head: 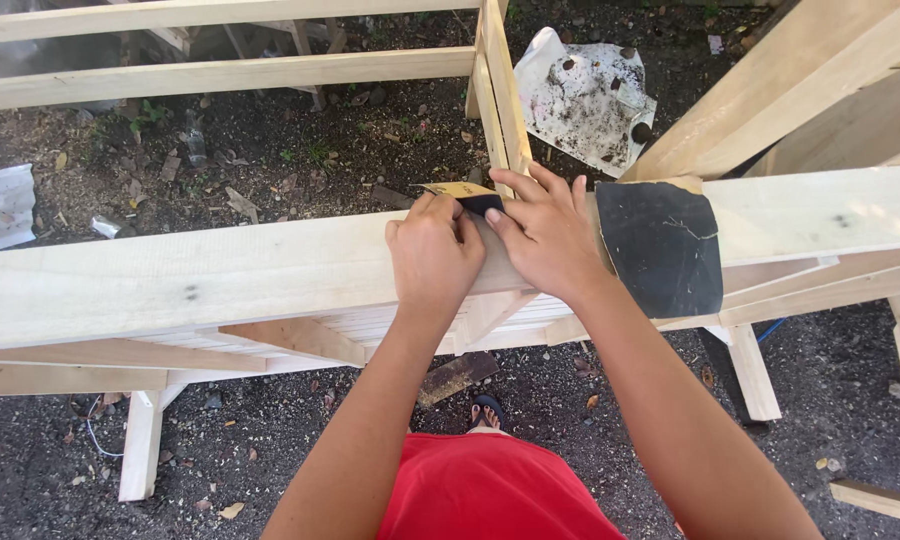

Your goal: The person sands the wooden rails and edges of an unfinished furniture frame using a piece of sandpaper held by hand. They work along the top rails and corners, repositioning the frame and sanding different boards and edges one after another.

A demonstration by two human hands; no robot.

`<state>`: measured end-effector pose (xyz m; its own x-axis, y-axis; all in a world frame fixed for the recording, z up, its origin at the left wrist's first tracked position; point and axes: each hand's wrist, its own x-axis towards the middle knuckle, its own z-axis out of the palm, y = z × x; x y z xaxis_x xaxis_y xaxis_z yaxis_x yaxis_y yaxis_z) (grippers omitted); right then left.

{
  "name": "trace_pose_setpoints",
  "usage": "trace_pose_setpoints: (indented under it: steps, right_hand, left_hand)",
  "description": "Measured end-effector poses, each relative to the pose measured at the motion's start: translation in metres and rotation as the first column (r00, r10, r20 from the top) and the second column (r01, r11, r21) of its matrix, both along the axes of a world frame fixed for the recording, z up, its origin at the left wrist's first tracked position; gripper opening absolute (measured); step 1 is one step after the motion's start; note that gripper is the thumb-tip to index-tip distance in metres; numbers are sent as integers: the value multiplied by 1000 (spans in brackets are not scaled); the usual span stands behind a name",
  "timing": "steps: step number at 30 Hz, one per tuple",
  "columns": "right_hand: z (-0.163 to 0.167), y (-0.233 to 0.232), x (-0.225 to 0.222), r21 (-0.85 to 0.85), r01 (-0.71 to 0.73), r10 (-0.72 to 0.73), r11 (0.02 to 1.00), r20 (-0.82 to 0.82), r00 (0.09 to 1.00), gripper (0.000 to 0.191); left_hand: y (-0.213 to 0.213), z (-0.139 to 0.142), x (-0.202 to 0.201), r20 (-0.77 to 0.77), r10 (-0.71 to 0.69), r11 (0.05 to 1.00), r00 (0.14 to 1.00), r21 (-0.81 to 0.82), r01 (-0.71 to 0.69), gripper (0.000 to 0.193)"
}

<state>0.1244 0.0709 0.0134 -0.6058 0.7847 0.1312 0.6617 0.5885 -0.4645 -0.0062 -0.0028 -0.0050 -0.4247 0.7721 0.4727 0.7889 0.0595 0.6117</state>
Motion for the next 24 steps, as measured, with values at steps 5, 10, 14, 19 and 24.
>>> trace_pose_setpoints:
  steps: [5, 10, 14, 19, 24]
  right_hand:
    - [0, 0, -3, 3, 6, -6, 1000, 56, 998, 30]
    - [0, 1, -5, -60, 27, -28, 998, -14, 1000, 31]
    - [1, 0, -4, -36, 41, -38, 999, 57, 998, 31]
    - [3, -4, -1, -29, 49, -48, 998, 34, 998, 33]
    - [3, -4, -4, -39, 36, -33, 999, 78, 996, 32]
  left_hand:
    - [-1, 2, 0, 27, 2, 999, 1000, -49, -1, 10]
    - [-1, 2, -1, 36, -14, 1000, 999, 5, 14, 6]
    - [-1, 2, -1, 30, -13, 999, 999, -44, 14, 11]
    - [-1, 2, -1, 45, -23, 1000, 999, -5, 23, 6]
    - [-1, 2, -2, 46, -16, 998, 999, -52, 19, 11]
